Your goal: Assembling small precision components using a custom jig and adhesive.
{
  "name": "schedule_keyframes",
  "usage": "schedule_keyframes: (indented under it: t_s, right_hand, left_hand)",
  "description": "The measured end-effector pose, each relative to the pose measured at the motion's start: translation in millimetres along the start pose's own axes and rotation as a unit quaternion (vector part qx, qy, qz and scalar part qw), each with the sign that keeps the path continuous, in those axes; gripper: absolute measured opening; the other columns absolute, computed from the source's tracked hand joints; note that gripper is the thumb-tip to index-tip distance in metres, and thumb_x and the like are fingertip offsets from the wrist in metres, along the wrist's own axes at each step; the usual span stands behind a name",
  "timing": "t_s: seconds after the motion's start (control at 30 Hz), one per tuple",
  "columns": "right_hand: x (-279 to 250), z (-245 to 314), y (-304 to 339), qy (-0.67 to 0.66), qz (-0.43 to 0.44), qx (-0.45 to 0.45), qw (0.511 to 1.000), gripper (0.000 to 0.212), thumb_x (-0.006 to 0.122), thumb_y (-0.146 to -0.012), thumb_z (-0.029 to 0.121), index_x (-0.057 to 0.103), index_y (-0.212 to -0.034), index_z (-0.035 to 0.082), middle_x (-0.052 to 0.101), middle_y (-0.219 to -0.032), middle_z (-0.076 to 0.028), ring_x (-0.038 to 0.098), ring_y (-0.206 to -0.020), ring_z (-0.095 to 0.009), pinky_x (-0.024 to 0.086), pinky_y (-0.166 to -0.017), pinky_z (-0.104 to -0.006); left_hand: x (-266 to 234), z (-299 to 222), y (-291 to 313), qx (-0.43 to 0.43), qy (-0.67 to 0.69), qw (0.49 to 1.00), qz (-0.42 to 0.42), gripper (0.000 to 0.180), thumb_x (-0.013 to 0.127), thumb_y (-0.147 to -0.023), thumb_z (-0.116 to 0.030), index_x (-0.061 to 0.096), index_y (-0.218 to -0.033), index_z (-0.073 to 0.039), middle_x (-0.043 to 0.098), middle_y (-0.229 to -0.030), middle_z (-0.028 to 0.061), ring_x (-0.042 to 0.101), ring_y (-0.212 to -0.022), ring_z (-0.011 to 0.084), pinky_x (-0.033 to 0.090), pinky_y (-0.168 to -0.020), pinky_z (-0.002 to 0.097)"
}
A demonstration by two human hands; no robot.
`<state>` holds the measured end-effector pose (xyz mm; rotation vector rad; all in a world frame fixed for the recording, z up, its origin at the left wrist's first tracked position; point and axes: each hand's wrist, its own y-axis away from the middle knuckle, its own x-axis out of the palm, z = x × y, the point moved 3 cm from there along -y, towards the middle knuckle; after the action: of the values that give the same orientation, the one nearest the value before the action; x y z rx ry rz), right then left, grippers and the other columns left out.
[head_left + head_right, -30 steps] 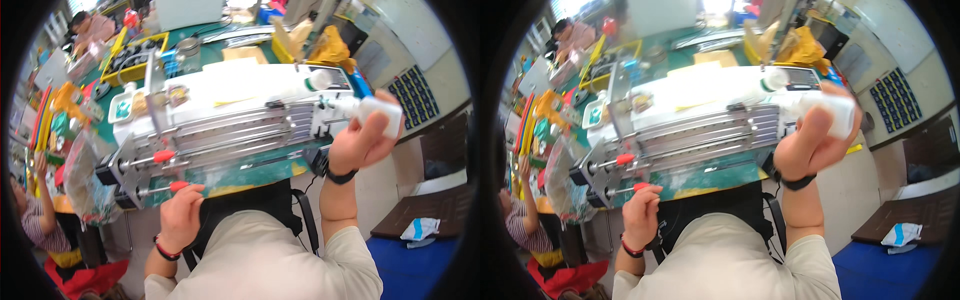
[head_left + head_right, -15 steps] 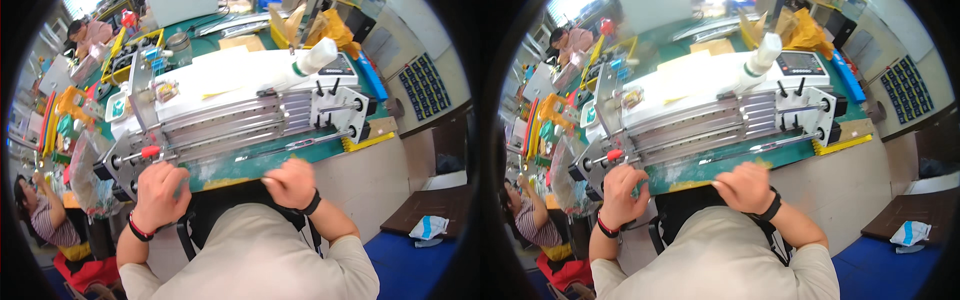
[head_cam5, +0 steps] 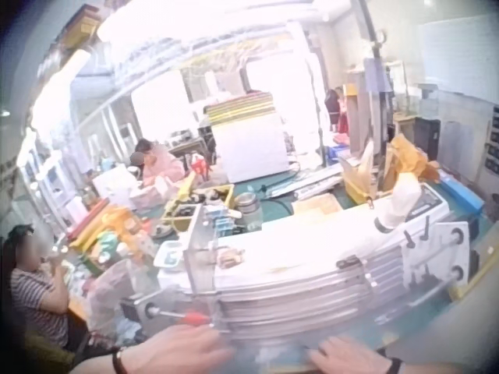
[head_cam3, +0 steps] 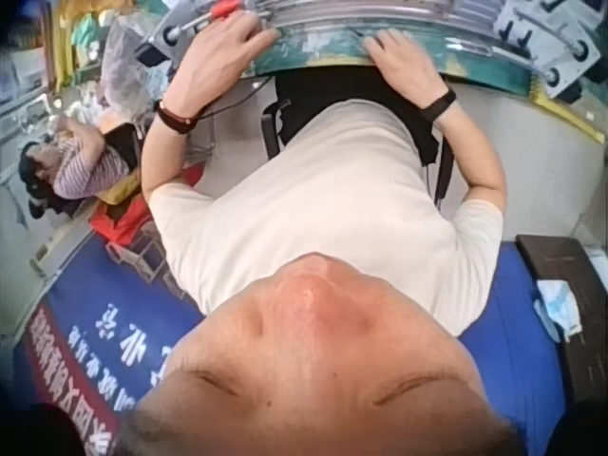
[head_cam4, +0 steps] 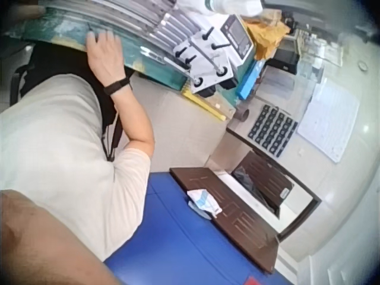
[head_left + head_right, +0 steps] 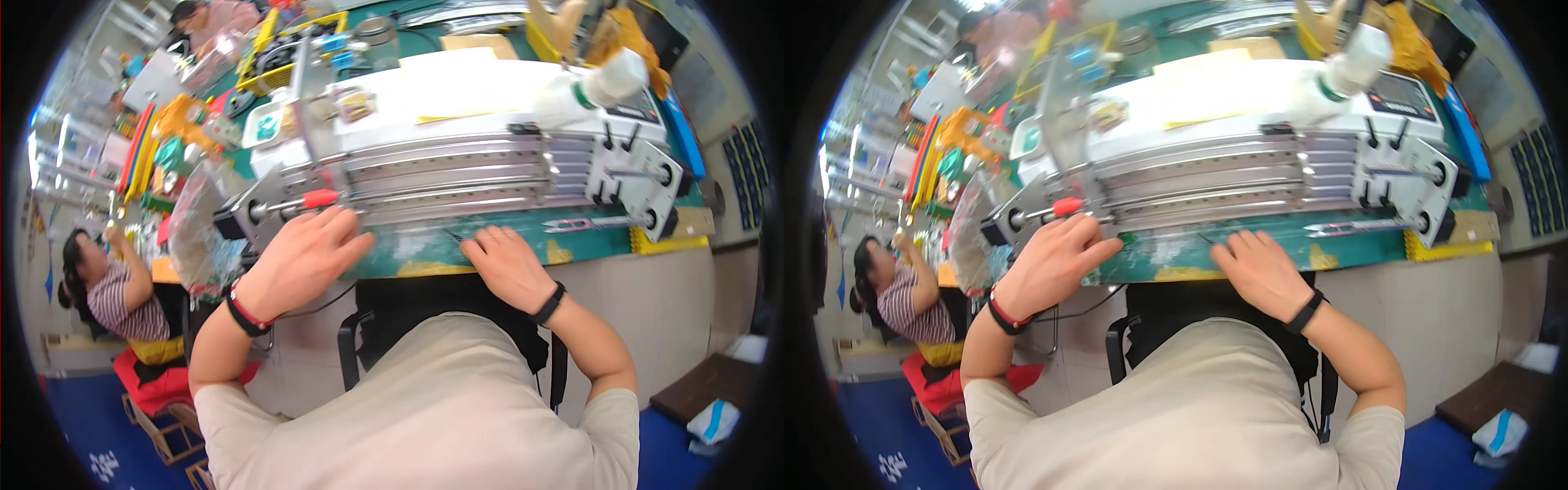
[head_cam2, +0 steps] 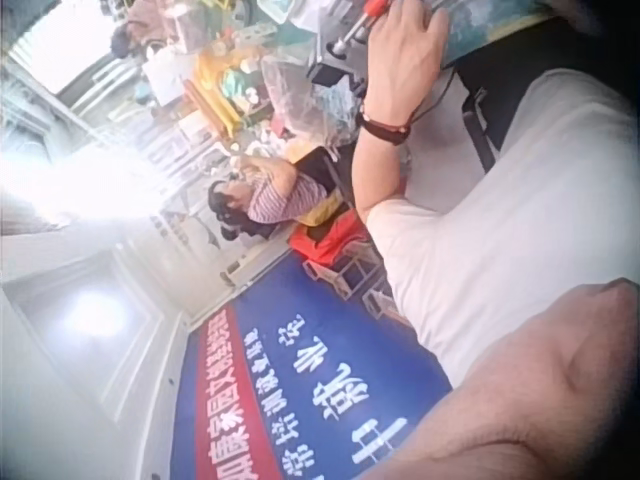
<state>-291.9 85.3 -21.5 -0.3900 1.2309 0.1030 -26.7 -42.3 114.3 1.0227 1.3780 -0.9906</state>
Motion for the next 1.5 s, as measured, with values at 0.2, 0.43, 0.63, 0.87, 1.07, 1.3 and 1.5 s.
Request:
schedule_keyframes:
  t_s: [0.2, 0.43, 0.63, 0.87, 1.07, 1.3, 1.5]
  right_hand:
    - [-37.0, 31.5, -2.9, -0.627, 0.034, 0.037, 0.777, 0.024, 0.064, -0.107, 0.000, 0.075, -0.127, 0.001, 0.073, -0.114, -0.013, 0.073, -0.095, -0.024, 0.060, -0.084, -0.0374]
    - [-25.4, 62.8, -38.6, -0.722, -0.061, 0.058, 0.686, 0.042, 0.076, -0.094, -0.011, 0.070, -0.136, -0.006, 0.073, -0.112, -0.015, 0.076, -0.094, -0.022, 0.062, -0.082, -0.0320]
    - [-14.3, 80.8, -58.6, -0.370, -0.254, -0.052, 0.892, 0.035, 0.076, -0.089, -0.007, 0.072, -0.124, -0.004, 0.072, -0.088, -0.014, 0.070, -0.072, -0.031, 0.057, -0.067, -0.0380]
    - [-1.4, 96.1, -66.6, -0.347, -0.254, -0.073, 0.900, 0.037, 0.079, -0.087, -0.005, 0.070, -0.124, -0.005, 0.075, -0.098, -0.019, 0.073, -0.083, -0.036, 0.060, -0.074, -0.0416]
    - [2.4, 108.2, -65.1, -0.312, -0.274, -0.089, 0.905, 0.037, 0.072, -0.087, -0.012, 0.070, -0.124, -0.007, 0.075, -0.093, -0.018, 0.074, -0.079, -0.035, 0.060, -0.074, -0.0393]
    - [-27.5, 80.6, -7.8, -0.425, -0.279, -0.057, 0.859, 0.036, 0.066, -0.098, -0.006, 0.067, -0.134, -0.006, 0.077, -0.100, -0.018, 0.077, -0.087, -0.027, 0.062, -0.081, -0.0363]
    - [-45.1, 52.4, 8.9, -0.416, -0.288, -0.014, 0.862, 0.036, 0.061, -0.104, 0.008, 0.066, -0.136, -0.008, 0.077, -0.100, -0.020, 0.075, -0.087, -0.027, 0.061, -0.081, -0.0361]
  left_hand:
    - [1.0, 8.6, -1.9, 0.052, -0.001, 0.998, -0.020, 0.019, 0.067, -0.089, -0.010, 0.064, -0.107, -0.008, 0.051, -0.092, 0.0072, 0.061, -0.090, 0.0250, 0.051, -0.070, 0.0374]
    - [8.4, 15.7, 1.2, 0.054, 0.010, 0.998, -0.026, 0.021, 0.068, -0.088, -0.013, 0.066, -0.108, -0.008, 0.052, -0.093, 0.0059, 0.062, -0.090, 0.0240, 0.052, -0.070, 0.0378]
    - [14.0, 17.2, 0.0, 0.054, 0.002, 0.998, -0.039, 0.014, 0.069, -0.085, -0.011, 0.062, -0.096, -0.007, 0.054, -0.095, 0.0057, 0.062, -0.094, 0.0244, 0.055, -0.075, 0.0383]
    - [22.7, 17.1, 0.2, 0.043, -0.005, 0.998, -0.054, 0.020, 0.072, -0.085, -0.011, 0.069, -0.104, -0.011, 0.056, -0.092, 0.0023, 0.063, -0.091, 0.0215, 0.052, -0.071, 0.0364]
    - [25.9, 17.1, 3.1, 0.043, 0.023, 0.993, -0.104, 0.022, 0.075, -0.083, -0.007, 0.068, -0.103, -0.010, 0.054, -0.087, 0.0045, 0.062, -0.087, 0.0260, 0.051, -0.071, 0.0388]
    - [-10.4, 5.7, 66.0, -0.043, 0.201, 0.970, -0.128, 0.020, 0.073, -0.092, -0.006, 0.068, -0.111, -0.005, 0.067, -0.099, 0.0097, 0.065, -0.088, 0.0332, 0.051, -0.074, 0.0436]
    - [-42.5, 6.8, 143.9, -0.380, -0.286, 0.876, -0.074, 0.051, 0.078, -0.092, -0.009, 0.066, -0.141, -0.004, 0.057, -0.150, 0.0203, 0.049, -0.144, 0.0415, 0.040, -0.118, 0.0538]
